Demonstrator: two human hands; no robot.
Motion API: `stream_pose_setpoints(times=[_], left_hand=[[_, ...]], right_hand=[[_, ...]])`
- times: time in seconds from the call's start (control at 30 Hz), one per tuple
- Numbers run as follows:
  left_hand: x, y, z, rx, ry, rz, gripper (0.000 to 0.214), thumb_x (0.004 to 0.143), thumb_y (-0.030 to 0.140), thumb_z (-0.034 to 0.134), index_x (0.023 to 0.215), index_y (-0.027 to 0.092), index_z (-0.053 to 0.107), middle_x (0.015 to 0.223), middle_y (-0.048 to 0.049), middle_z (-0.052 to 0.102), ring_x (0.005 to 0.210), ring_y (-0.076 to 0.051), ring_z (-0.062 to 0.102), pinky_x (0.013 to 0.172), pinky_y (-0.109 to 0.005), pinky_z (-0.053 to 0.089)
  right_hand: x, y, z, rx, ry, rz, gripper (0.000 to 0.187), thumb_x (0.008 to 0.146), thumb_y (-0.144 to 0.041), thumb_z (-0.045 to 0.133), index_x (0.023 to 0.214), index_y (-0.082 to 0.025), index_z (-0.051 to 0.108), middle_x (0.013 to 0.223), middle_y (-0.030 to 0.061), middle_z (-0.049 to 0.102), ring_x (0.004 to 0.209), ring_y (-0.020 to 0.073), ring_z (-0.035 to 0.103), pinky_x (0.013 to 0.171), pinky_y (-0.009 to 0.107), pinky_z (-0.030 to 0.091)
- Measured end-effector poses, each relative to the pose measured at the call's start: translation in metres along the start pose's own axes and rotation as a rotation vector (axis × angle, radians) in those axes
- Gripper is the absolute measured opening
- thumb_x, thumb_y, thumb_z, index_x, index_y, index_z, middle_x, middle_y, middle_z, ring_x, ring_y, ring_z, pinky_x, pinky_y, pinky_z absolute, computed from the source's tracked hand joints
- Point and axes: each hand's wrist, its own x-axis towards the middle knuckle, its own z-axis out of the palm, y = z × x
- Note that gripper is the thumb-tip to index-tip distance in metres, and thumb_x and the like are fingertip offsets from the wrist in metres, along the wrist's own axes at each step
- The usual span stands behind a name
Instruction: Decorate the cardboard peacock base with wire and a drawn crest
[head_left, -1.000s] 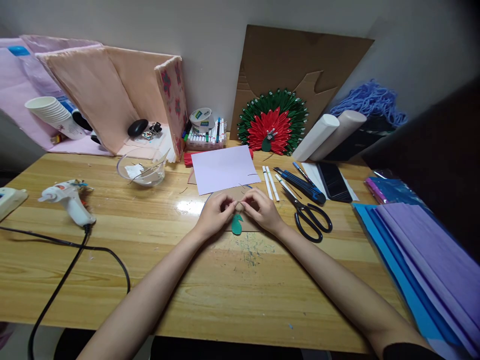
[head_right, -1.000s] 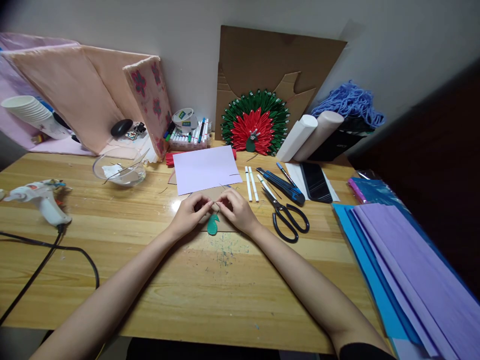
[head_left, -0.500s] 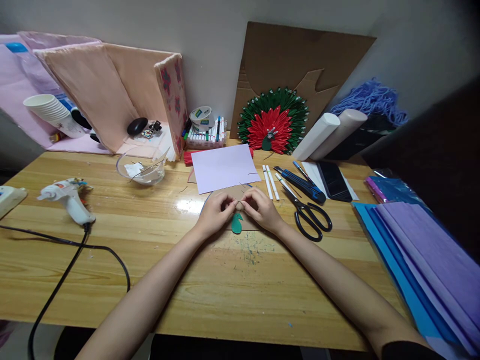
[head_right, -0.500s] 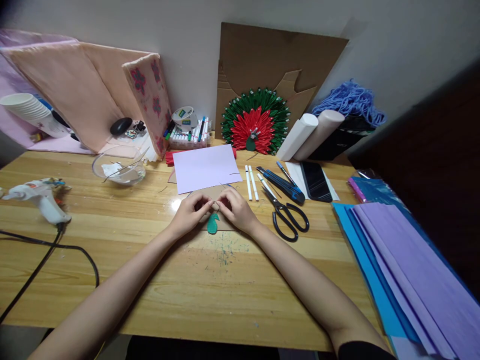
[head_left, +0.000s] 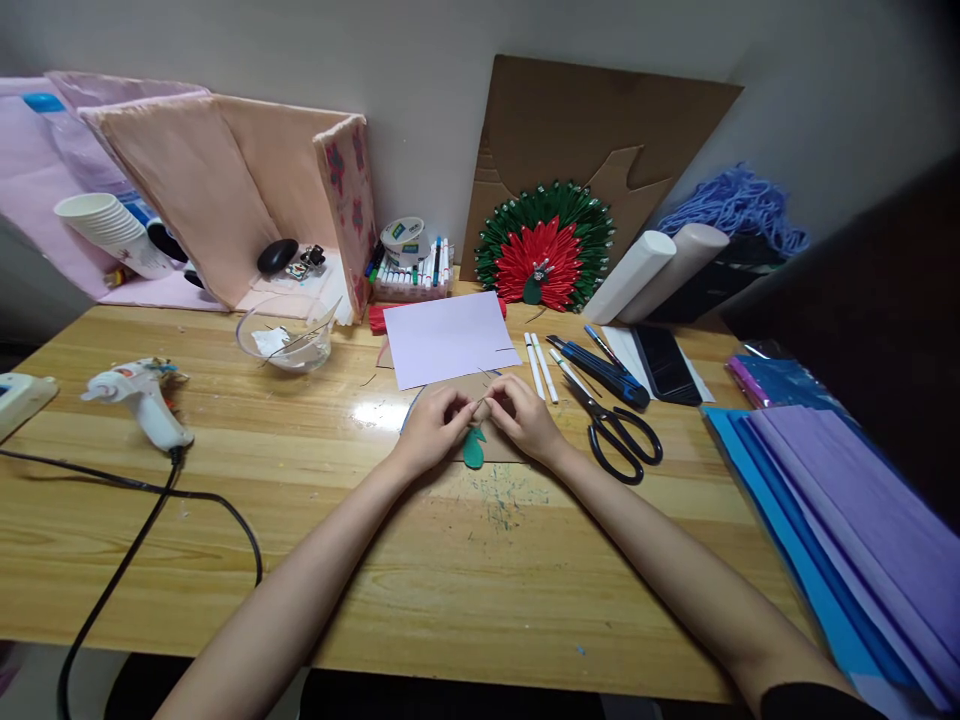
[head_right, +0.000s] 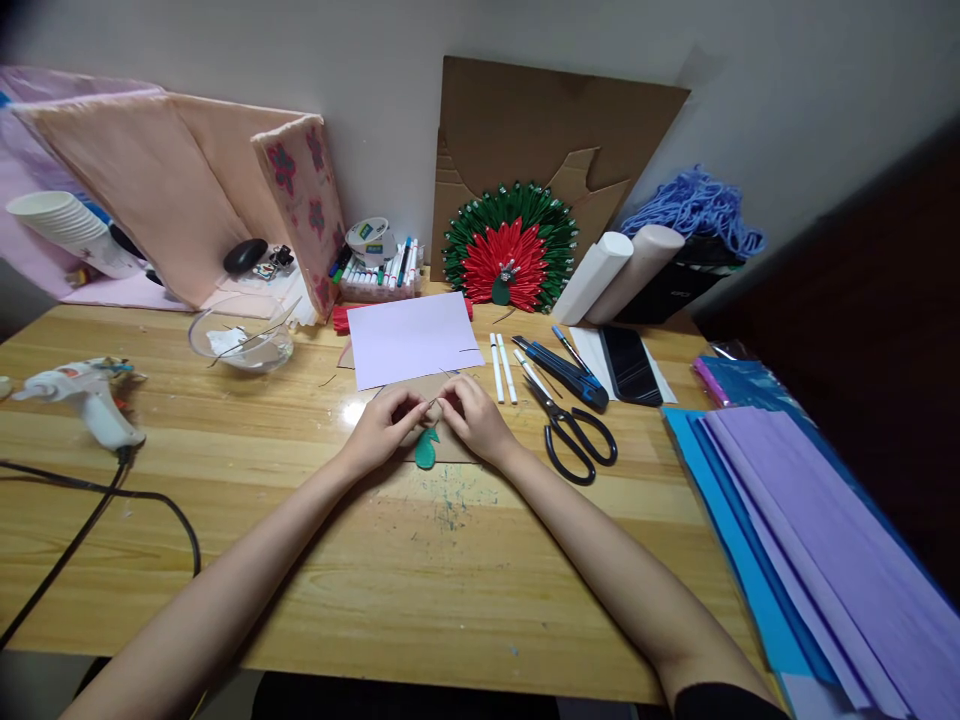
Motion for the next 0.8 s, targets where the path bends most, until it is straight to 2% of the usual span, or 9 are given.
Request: stream_pose_setpoints(times=[0.2, 0.37, 0.63, 0.8], left_hand=[[-0.0004, -0.0010, -0.0004, 0.020, -0.025, 0.011, 0.026, 0.088, 0.037, 0.044, 0.084, 0.019, 0.061, 0.080, -0.0021, 0.064, 0.075, -0.015, 0.056, 0.071, -0.027, 0.043], [-0.0006, -0.0002, -0.0006, 0.039, -0.001, 0.020, 0.027, 0.088, 0.037, 0.043, 0.081, 0.018, 0.061, 0.078, -0.0026, 0.065, 0.075, -0.015, 0.056, 0.070, -0.026, 0.042], [-0.0001, 0.0001, -0.0006, 0.100, 0.028, 0.041, 0.030, 0.087, 0.038, 0.043, 0.076, 0.016, 0.060, 0.074, -0.0023, 0.062, 0.073, -0.015, 0.054, 0.067, -0.025, 0.039], [-0.0010, -0.0005, -0.0004, 0.076, 0.002, 0.035, 0.030, 0.086, 0.038, 0.043, 0.078, 0.016, 0.062, 0.075, -0.0020, 0.063, 0.072, -0.015, 0.054, 0.067, -0.025, 0.039]], right_hand=[[-0.0006, 0.0020, 0.0020, 0.036, -0.022, 0.010, 0.005, 0.088, -0.020, 0.047, 0.084, -0.021, 0.049, 0.080, 0.0043, 0.053, 0.077, 0.0186, 0.052, 0.069, 0.032, 0.045], [-0.0005, 0.0000, 0.0014, 0.104, 0.025, 0.045, 0.008, 0.089, -0.022, 0.047, 0.087, -0.020, 0.054, 0.084, 0.0052, 0.054, 0.080, 0.0181, 0.054, 0.067, 0.030, 0.048], [0.0011, 0.0002, 0.0015, 0.142, -0.021, -0.031, 0.010, 0.088, -0.022, 0.052, 0.087, -0.019, 0.062, 0.083, 0.0049, 0.061, 0.080, 0.0172, 0.057, 0.071, 0.031, 0.046], [0.0012, -0.0020, 0.0008, 0.163, -0.017, -0.011, 0.012, 0.087, -0.023, 0.053, 0.084, -0.019, 0.063, 0.081, 0.0047, 0.061, 0.079, 0.0174, 0.057, 0.070, 0.031, 0.045]])
